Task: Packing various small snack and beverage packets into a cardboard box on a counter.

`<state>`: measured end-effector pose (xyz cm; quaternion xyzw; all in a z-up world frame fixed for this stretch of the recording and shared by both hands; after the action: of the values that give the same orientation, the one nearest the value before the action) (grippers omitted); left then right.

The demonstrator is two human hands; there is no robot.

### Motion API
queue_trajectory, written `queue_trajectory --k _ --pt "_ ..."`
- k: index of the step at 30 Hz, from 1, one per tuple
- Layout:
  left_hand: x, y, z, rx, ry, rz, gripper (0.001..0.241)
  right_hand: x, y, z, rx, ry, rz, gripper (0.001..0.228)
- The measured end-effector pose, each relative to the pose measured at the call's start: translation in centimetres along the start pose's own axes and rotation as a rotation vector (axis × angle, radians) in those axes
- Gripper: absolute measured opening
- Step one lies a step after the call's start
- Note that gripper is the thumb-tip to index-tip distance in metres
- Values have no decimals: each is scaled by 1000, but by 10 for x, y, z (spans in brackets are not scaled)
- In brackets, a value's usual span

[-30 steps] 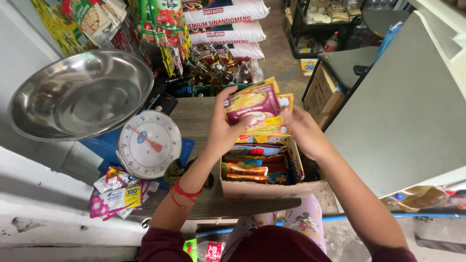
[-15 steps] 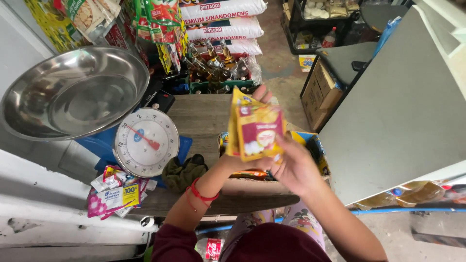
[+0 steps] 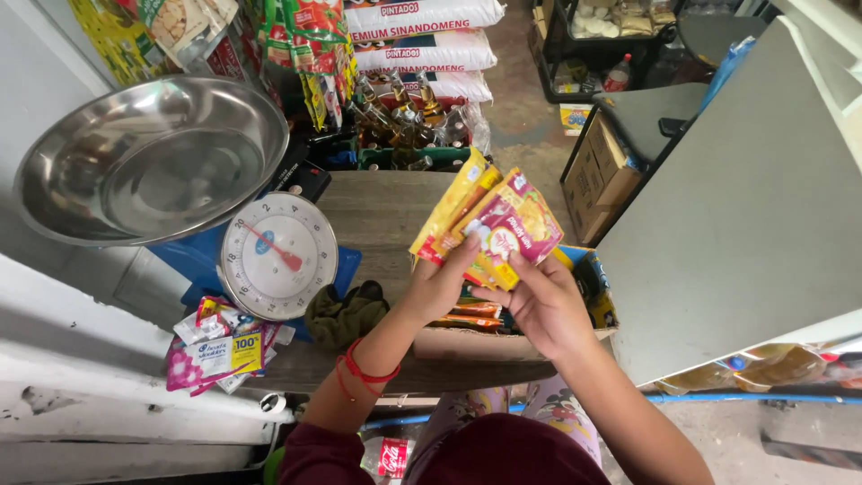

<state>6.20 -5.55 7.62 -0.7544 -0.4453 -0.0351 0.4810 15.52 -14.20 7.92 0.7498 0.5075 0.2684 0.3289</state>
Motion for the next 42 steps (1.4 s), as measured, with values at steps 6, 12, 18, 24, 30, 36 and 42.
queue_trajectory --k 6,12,18,24,30,36,42 --pt "-13 14 7 95 -25 120 51 3 12 22 -68 -141 166 36" --pt "-9 -19 20 382 -102 -12 26 3 19 75 -149 -204 336 29" --pt "-14 -8 48 535 -49 24 26 -6 38 106 -223 -257 476 17" --pt "-13 -42 23 221 -211 41 40 -21 77 132 -149 -252 547 21" --pt "-18 -9 18 61 -201 20 38 -24 50 142 -54 -244 442 20" --pt "-34 45 -2 -132 -69 292 28 -22 35 76 50 -134 292 21" --pt "-40 68 26 -155 -84 431 32 -23 44 68 54 -159 244 21"
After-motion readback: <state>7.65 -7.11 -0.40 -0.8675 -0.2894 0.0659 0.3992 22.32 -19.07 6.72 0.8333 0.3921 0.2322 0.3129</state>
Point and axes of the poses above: each hand's wrist, its own x-axis towards the middle knuckle, its own z-axis out of the back of the hand, y = z × x, the point moved 7 cm from there along x, towards the middle knuckle, and after that the axes turned 3 degrees about z, right-handed, at the moved point
